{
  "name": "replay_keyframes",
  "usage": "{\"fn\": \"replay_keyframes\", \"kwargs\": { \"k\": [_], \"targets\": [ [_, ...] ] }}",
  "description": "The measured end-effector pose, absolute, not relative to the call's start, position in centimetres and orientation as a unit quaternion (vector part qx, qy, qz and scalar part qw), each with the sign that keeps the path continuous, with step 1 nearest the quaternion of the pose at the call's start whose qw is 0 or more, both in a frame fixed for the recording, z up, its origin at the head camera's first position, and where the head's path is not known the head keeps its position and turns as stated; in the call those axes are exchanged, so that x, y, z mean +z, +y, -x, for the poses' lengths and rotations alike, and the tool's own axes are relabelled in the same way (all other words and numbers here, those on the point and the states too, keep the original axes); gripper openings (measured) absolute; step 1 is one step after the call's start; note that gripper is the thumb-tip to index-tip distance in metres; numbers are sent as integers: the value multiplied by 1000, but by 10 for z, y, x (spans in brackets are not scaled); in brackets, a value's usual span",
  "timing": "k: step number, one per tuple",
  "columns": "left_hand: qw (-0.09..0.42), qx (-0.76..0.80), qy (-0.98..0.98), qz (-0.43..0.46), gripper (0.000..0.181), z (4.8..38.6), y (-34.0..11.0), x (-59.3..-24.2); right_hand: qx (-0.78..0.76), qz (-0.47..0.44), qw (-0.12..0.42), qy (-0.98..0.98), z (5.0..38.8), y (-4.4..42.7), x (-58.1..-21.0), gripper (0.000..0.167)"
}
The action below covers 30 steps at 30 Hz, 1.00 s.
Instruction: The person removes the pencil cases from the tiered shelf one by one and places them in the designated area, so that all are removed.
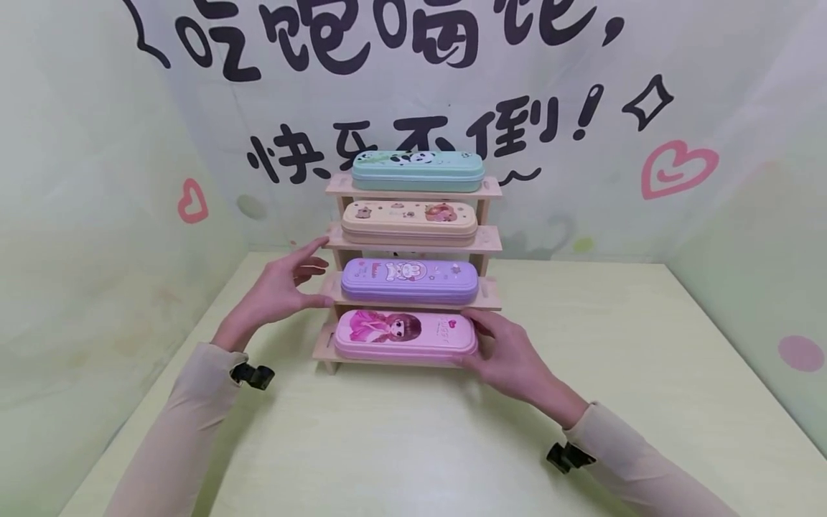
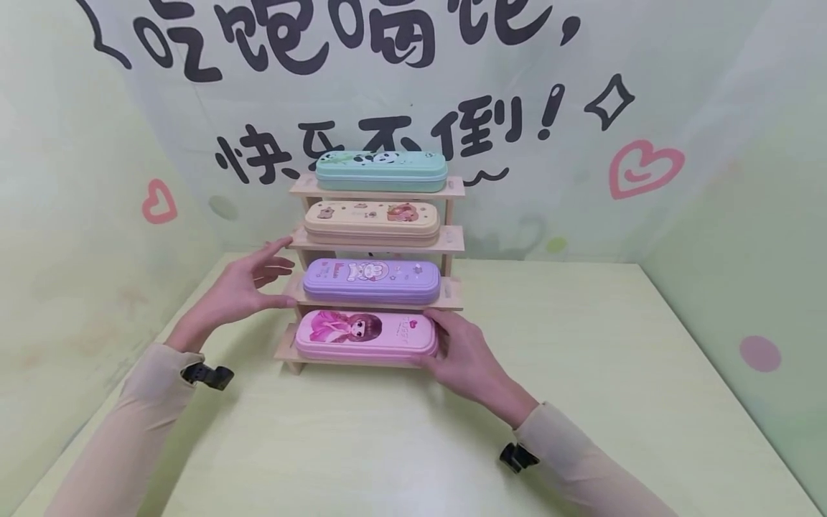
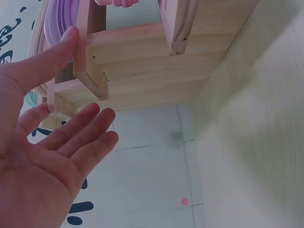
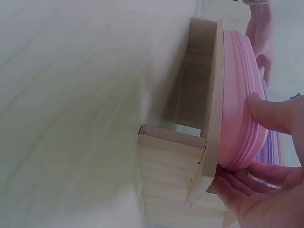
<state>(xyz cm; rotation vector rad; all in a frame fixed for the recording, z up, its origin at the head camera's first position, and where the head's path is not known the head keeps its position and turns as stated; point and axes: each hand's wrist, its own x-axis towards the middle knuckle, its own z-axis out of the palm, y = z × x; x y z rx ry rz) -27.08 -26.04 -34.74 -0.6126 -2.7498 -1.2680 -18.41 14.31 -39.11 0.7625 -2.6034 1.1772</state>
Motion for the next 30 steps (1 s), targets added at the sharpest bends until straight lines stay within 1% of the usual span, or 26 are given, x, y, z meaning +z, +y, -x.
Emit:
{"fn": "replay_keyframes", "kwargs": {
  "k": [5,12,19,26,30],
  "targets": [
    [13,-428,-882,196,112,271,-261,-348,381,-250,68,-887,183,147,-388,70],
    [10,-440,-877,194,112,272,-263,-349,379,-238,30,-894,189,144,-385,76],
    [5,-446,-874,190,112,272,-263,-352,394,-241,23,-887,190,145,-384,76],
    [7,-445,-876,186,112,272,-262,-351,378,-231,-4,-896,190,147,-379,83],
    [8,-444,-877,185,111,273,-263,-351,371,-231,-7,-899,192,146,-378,83]
  ]
}}
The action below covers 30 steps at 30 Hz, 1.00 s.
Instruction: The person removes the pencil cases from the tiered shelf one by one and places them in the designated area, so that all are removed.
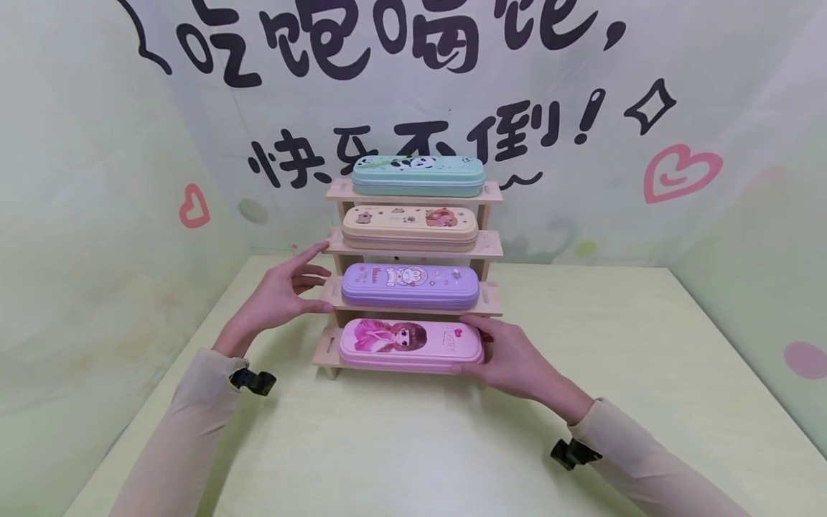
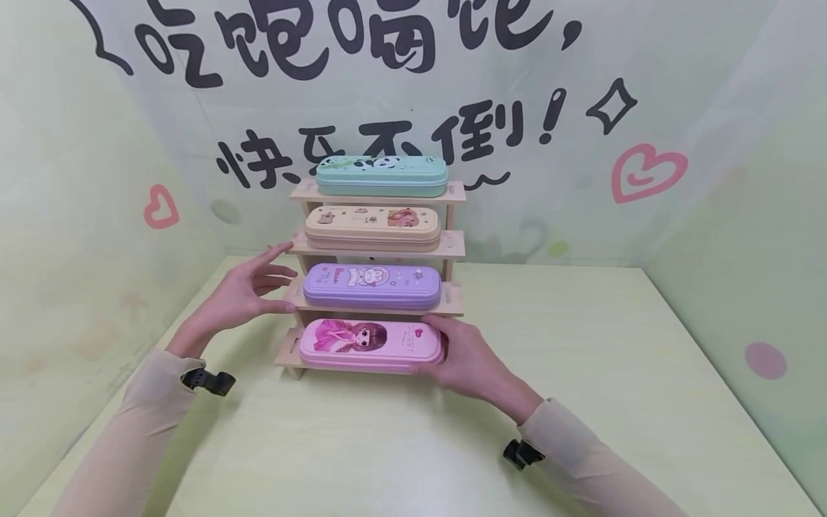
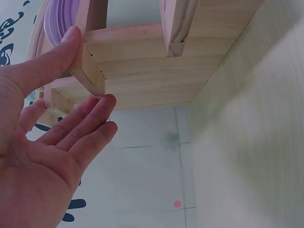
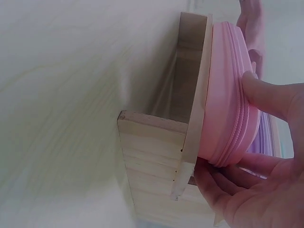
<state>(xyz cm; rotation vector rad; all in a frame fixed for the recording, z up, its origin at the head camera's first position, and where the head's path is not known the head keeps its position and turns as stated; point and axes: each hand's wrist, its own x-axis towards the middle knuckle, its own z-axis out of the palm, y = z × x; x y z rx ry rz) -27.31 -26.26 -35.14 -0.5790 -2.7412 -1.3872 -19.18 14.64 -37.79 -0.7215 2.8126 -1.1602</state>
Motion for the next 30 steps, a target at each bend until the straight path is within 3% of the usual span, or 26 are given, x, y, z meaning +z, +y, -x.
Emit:
{"fn": "replay_keyframes", "kwargs": {
  "k": [18,30],
  "targets": [
    [8,-448,-875,183,111,272,-260,-351,-420,239,-50,874,186,155,-388,73],
    [7,-455,-871,184,111,272,-260,-352,-445,235,-61,862,181,178,-390,72]
  ]
}}
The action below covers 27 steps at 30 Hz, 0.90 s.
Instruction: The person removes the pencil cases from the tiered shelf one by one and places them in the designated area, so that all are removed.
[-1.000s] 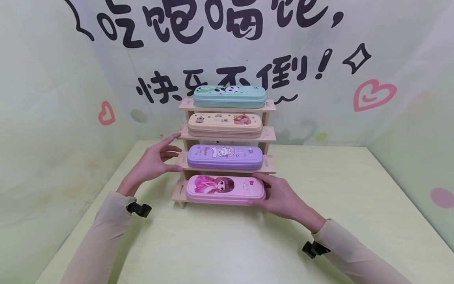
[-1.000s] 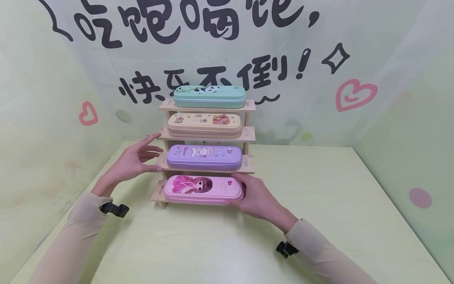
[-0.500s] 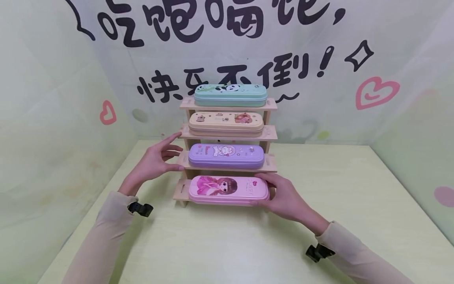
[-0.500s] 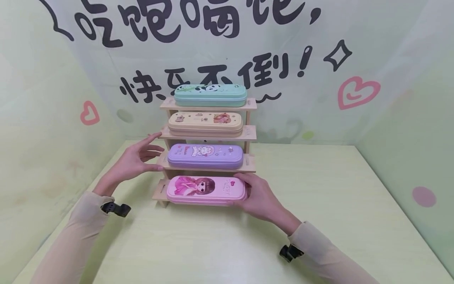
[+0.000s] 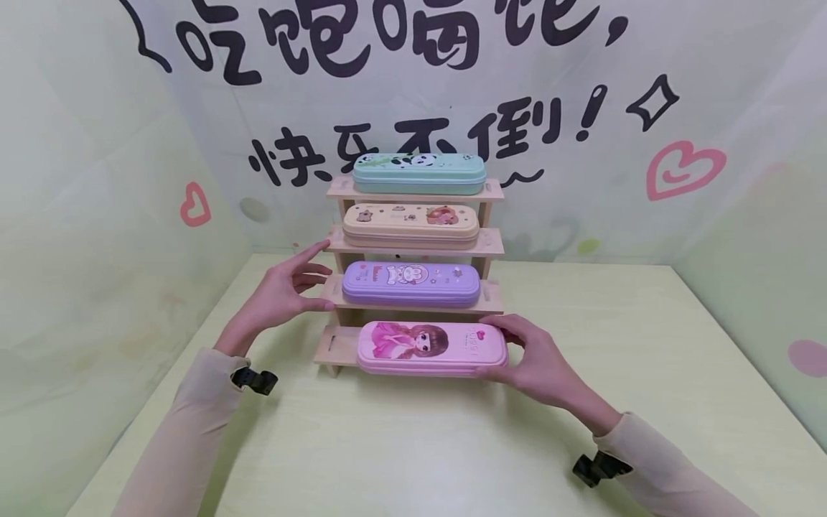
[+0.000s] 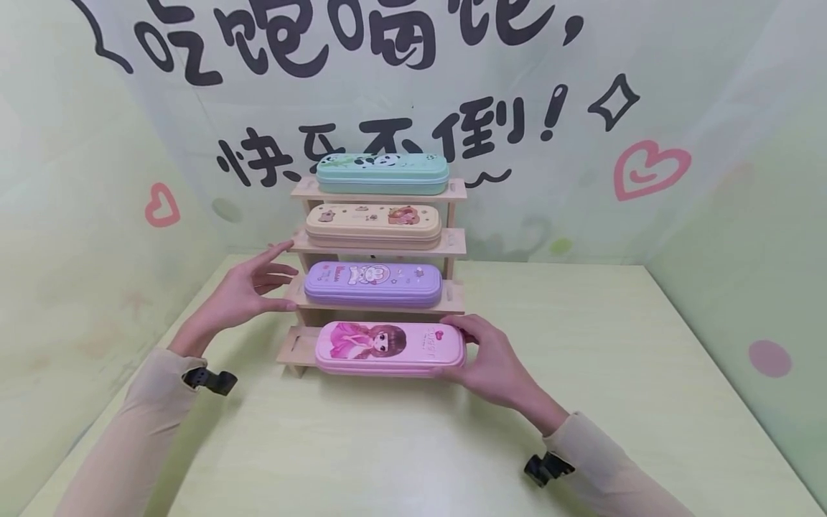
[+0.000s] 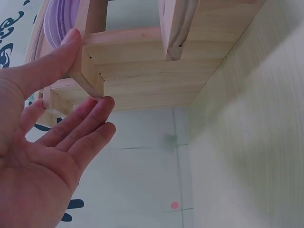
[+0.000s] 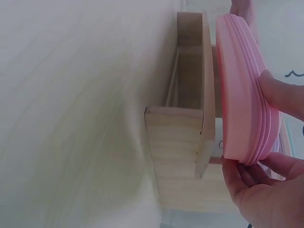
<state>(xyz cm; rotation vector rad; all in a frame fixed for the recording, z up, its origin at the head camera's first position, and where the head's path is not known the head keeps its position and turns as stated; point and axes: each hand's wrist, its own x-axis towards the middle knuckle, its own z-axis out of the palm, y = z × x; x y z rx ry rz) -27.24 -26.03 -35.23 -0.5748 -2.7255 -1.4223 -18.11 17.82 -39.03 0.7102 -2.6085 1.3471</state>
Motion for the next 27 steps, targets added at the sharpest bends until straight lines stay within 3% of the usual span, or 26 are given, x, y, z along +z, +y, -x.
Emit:
{"fn": "replay_keyframes", "kwargs": {
  "k": [27],
  "targets": [
    [12,-450,-874,182,112,272,-261,-351,428,-234,80,-869,160,273,-373,72]
  ]
}}
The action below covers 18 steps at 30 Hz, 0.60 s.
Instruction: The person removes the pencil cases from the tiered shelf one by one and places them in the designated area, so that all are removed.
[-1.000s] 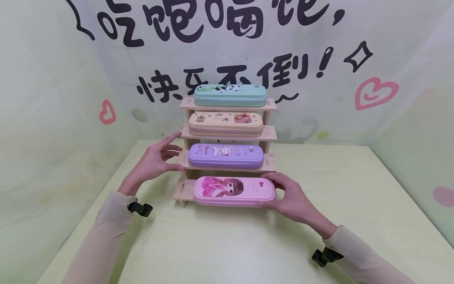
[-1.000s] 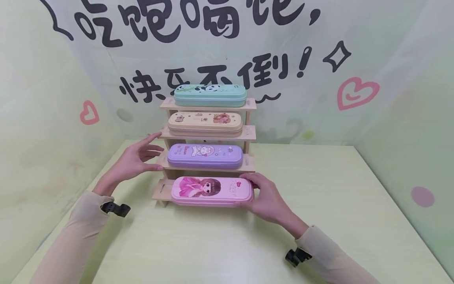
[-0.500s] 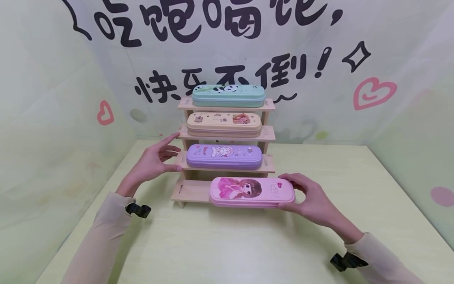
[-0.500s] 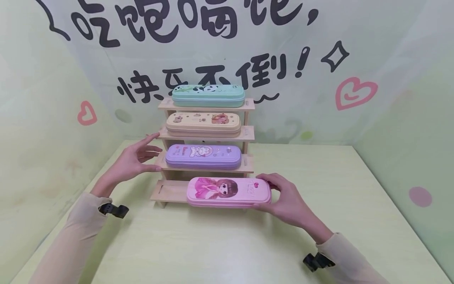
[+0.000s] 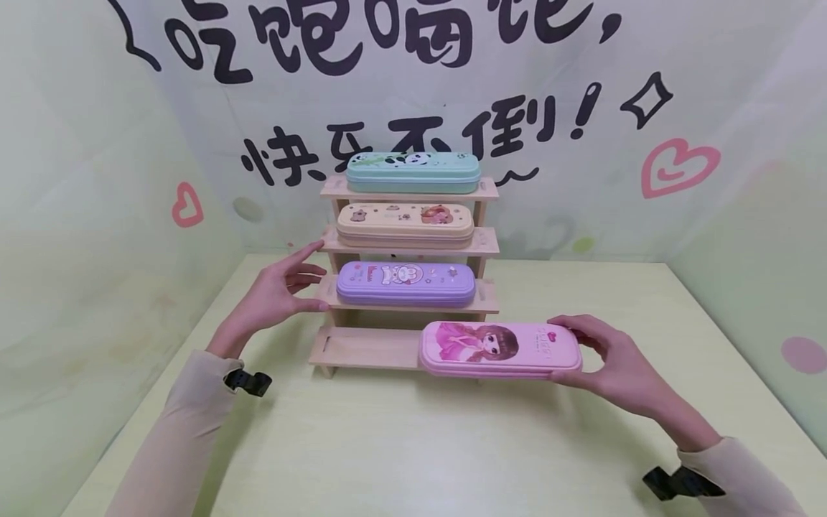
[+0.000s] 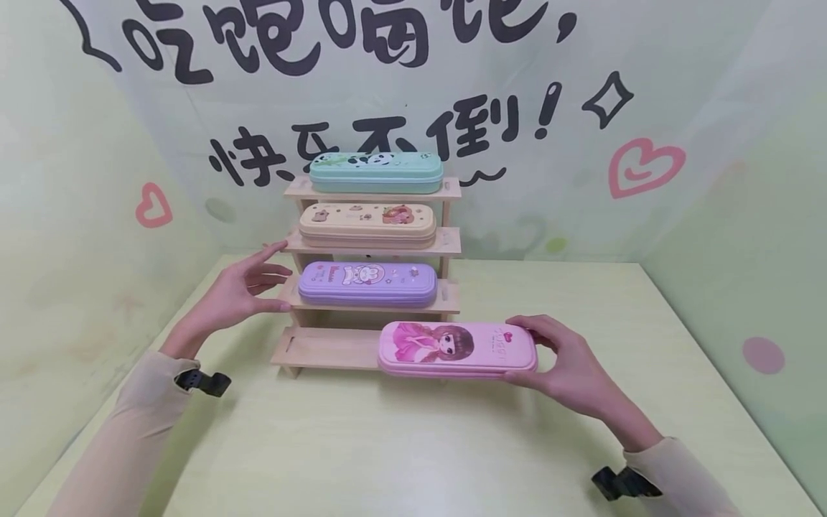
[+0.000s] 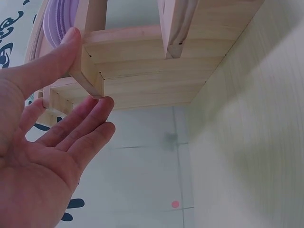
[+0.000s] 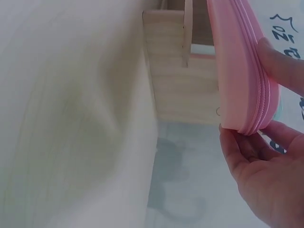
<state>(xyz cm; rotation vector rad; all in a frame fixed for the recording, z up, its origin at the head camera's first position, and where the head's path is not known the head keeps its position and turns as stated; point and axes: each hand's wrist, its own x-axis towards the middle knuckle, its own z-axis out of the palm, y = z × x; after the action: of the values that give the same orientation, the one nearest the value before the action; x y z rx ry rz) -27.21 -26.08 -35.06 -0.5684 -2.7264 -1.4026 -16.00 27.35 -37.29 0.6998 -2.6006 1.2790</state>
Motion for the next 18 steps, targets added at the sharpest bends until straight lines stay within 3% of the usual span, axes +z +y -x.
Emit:
{"fn": "replay_keyframes", "kwargs": {
  "k": [18],
  "targets": [
    [12,-454,-871,190,110,272,-261,-351,414,-246,94,-871,152,333,-366,77]
  ]
}}
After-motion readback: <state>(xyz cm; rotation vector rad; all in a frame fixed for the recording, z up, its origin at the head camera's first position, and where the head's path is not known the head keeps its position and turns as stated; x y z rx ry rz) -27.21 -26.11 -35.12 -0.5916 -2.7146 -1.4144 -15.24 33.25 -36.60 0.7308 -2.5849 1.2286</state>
